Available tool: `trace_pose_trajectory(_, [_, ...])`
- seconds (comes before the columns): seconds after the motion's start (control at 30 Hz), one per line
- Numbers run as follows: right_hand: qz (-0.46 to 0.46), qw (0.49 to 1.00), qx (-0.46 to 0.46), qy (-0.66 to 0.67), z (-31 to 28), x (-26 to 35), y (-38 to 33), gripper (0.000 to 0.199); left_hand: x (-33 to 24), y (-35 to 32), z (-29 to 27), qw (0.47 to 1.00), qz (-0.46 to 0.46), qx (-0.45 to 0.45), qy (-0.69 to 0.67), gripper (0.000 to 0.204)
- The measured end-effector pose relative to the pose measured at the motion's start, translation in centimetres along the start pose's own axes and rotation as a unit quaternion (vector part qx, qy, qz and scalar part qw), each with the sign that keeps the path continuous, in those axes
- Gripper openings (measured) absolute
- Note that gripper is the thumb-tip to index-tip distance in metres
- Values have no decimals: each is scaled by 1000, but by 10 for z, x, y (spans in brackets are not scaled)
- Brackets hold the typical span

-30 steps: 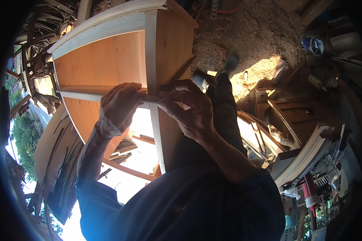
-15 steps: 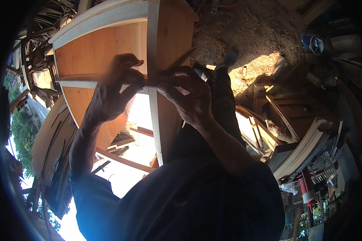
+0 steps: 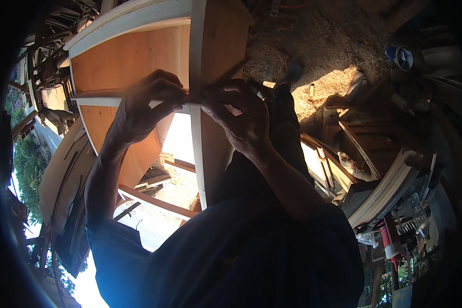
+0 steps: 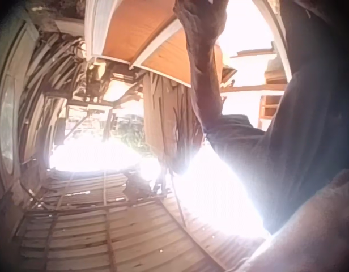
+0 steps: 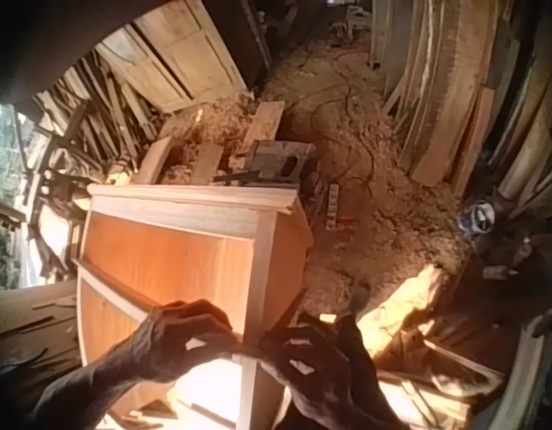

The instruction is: The person aligns a wooden strip against the top edge of a cabinet frame and uses a nail gun to secure it.

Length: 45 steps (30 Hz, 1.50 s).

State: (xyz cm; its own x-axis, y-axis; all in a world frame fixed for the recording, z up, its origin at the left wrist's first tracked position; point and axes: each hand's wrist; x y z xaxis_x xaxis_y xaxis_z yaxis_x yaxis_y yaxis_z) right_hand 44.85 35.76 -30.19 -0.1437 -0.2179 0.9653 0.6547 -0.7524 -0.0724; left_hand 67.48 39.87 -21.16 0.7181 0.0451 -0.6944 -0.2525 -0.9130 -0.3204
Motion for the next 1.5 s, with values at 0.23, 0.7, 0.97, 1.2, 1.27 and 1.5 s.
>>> trace_pose_trajectory(0.23, [30,995,28,-90,-6,7,5,19,-1,3,-4,994,-86,17,-69,17])
trace_pose_trajectory(0.7, [68,998,-12,-15,0,11,5,20,-4,4,-1,997,-62,1,-45,22])
trace_pose_trajectory(0.97, [20,999,-7,-31,0,3,4,19,-3,1,0,1000,-23,-5,15,23])
trace_pose_trajectory(1.2, [-20,998,-18,-58,0,-2,1,18,-4,9,-13,974,-174,112,-93,29])
trace_pose_trajectory(1.27, [-13,1000,-26,-11,4,-3,1,17,-3,7,-13,979,-153,105,-80,29])
trace_pose_trajectory(1.5, [-22,999,-26,34,5,-17,1,18,4,6,-6,988,-107,65,-85,24])
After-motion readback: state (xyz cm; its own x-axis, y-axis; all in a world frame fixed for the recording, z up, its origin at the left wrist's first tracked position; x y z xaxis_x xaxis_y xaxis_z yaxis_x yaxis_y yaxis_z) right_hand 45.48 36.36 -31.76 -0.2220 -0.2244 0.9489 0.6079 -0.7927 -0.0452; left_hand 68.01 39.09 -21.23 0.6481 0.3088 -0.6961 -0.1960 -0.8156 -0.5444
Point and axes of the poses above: each hand's wrist, its own y-axis towards the middle knuckle, its own z-axis out of the palm, x = y × z, and after that the axes turned 7 degrees about x, right-handed
